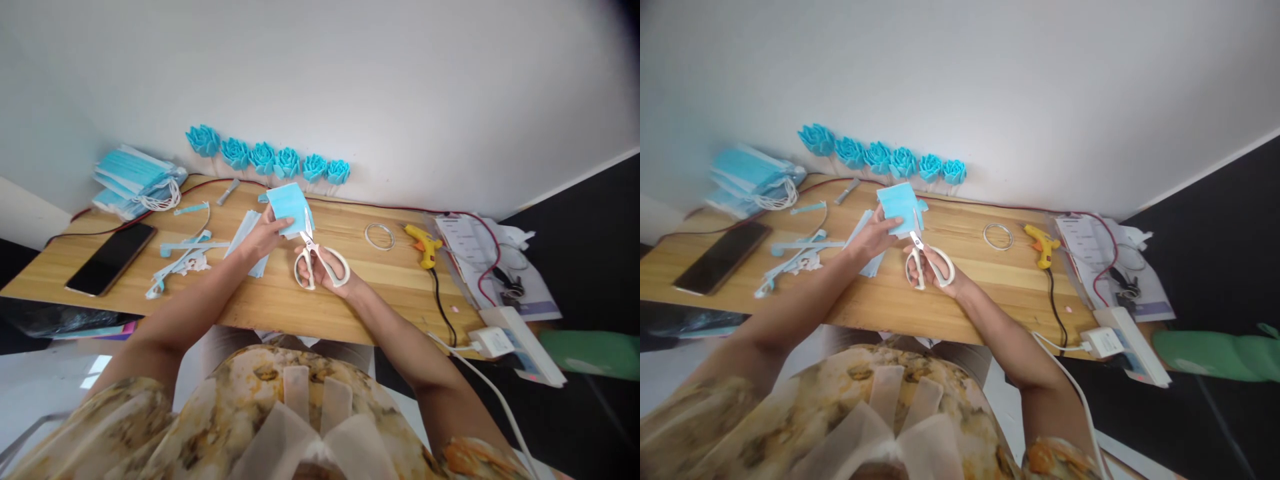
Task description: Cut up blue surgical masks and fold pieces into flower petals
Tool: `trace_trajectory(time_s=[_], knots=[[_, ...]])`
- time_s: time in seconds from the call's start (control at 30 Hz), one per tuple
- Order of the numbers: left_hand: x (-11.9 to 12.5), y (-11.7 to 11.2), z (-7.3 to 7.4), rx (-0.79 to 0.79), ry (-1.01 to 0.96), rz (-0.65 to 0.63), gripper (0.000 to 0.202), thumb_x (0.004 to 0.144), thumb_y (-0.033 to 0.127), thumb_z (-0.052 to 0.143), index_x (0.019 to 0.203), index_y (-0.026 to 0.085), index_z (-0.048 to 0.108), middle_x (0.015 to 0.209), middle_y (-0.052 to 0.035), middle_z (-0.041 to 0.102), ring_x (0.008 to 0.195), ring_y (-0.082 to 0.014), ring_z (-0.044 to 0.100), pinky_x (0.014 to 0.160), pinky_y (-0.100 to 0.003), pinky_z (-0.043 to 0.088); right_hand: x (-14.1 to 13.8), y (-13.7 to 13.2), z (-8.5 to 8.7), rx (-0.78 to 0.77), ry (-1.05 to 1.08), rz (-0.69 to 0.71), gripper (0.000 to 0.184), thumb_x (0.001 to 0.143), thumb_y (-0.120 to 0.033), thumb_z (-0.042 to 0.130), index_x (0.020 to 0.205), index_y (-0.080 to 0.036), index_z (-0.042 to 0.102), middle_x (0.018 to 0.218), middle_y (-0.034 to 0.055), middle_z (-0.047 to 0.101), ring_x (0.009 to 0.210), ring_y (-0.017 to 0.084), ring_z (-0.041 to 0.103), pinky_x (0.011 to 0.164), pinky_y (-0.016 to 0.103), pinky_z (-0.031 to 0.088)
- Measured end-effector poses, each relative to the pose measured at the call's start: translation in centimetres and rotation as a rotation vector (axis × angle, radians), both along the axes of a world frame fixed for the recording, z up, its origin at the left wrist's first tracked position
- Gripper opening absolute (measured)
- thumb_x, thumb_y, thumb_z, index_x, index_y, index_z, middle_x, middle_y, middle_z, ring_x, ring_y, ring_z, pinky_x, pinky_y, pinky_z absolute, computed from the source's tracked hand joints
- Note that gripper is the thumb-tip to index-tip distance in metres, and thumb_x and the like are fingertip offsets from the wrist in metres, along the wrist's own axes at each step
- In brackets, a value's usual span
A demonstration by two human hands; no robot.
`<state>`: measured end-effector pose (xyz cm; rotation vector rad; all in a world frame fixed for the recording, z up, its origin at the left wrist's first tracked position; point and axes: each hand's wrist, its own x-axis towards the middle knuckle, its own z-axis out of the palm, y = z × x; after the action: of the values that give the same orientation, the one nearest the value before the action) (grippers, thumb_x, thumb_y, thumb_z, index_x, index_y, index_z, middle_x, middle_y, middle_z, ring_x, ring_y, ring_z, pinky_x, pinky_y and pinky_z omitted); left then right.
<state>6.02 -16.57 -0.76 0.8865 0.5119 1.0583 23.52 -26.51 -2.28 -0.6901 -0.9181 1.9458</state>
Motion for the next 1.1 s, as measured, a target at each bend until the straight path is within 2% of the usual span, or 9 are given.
trace_trajectory(time_s=[0.13,0.23,0.33,0.43,0.57,0.7,0.87,0.97,1.1], knots=[[0.1,0.0,0.3,0.031,-0.043,0.016,0.071,0.065,0.02,0.094,0.127,0.029,0.061,0.097,0.0022,0.074,0.09,-0.0171,0.071,0.081,-0.029,0.055,0.0,0.0,0.3,0.035,0.003,-0.004,0.061,0.084,-0.068,0.073,0.116,-0.017,0.066,0.075,0.0001,0.068,0.063,0.015,0.064,0.057,0.029,0.054],[0.0,0.1,0.5,0.027,-0.081,0.04,0.069,0.064,0.019,0.094,0.124,0.029,0.061,0.098,0.0031,0.075,0.091,-0.0162,0.071,0.084,-0.029,0.056,0.3,-0.1,0.6,0.071,-0.022,-0.015,0.056,0.088,-0.066,0.069,0.116,-0.018,0.065,0.076,0.0004,0.067,0.063,0.015,0.063,0.057,0.029,0.053],[-0.1,0.5,0.3,0.042,-0.09,0.062,0.07,0.064,0.021,0.094,0.125,0.028,0.06,0.101,0.0023,0.076,0.102,-0.0197,0.073,0.096,-0.034,0.056,0.6,0.0,0.8,0.09,-0.032,-0.036,0.05,0.092,-0.062,0.065,0.115,-0.018,0.064,0.078,0.0007,0.067,0.064,0.016,0.063,0.059,0.03,0.052],[-0.1,0.6,0.2,0.067,-0.086,0.069,0.069,0.065,0.023,0.094,0.125,0.028,0.06,0.103,0.0008,0.077,0.11,-0.0234,0.072,0.103,-0.038,0.054,0.8,0.0,0.8,0.096,-0.014,-0.037,0.053,0.089,-0.064,0.068,0.113,-0.018,0.064,0.078,0.0008,0.067,0.065,0.016,0.064,0.058,0.031,0.052],[-0.1,0.3,0.4,0.045,-0.06,0.053,0.07,0.064,0.022,0.094,0.125,0.03,0.061,0.1,0.0028,0.075,0.1,-0.0203,0.072,0.092,-0.034,0.055,0.8,0.0,0.7,0.098,-0.012,-0.028,0.055,0.087,-0.067,0.069,0.113,-0.018,0.064,0.077,0.0016,0.068,0.066,0.017,0.064,0.058,0.031,0.051],[0.0,-0.1,0.5,0.025,-0.009,0.03,0.072,0.062,0.023,0.096,0.125,0.028,0.062,0.101,0.0007,0.073,0.093,-0.0187,0.069,0.083,-0.032,0.054,0.7,0.1,0.7,0.099,-0.012,-0.048,0.053,0.088,-0.066,0.068,0.112,-0.019,0.065,0.08,0.0017,0.068,0.067,0.016,0.063,0.06,0.031,0.053],[0.0,-0.1,0.4,0.045,0.007,0.024,0.063,0.06,0.022,0.096,0.115,0.024,0.066,0.106,-0.0018,0.073,0.096,-0.0188,0.068,0.088,-0.033,0.054,0.8,0.2,0.8,0.089,-0.01,-0.046,0.05,0.09,-0.062,0.068,0.112,-0.017,0.066,0.078,0.002,0.068,0.067,0.016,0.063,0.061,0.031,0.056],[0.0,0.0,0.3,0.03,0.002,0.032,0.066,0.058,0.022,0.098,0.115,0.024,0.066,0.105,-0.0008,0.073,0.095,-0.0182,0.069,0.089,-0.032,0.054,0.8,0.2,1.0,0.084,0.004,-0.05,0.052,0.089,-0.062,0.069,0.115,-0.017,0.067,0.08,0.0021,0.069,0.067,0.016,0.064,0.061,0.031,0.056],[-0.1,0.2,0.1,-0.02,-0.023,0.033,0.064,0.068,0.044,0.094,0.122,0.026,0.065,0.12,-0.0034,0.073,0.111,-0.024,0.068,0.094,-0.036,0.056,0.8,0.2,1.0,0.062,-0.014,-0.066,0.048,0.092,-0.059,0.065,0.115,-0.017,0.067,0.08,0.0022,0.068,0.067,0.016,0.062,0.061,0.031,0.056]])
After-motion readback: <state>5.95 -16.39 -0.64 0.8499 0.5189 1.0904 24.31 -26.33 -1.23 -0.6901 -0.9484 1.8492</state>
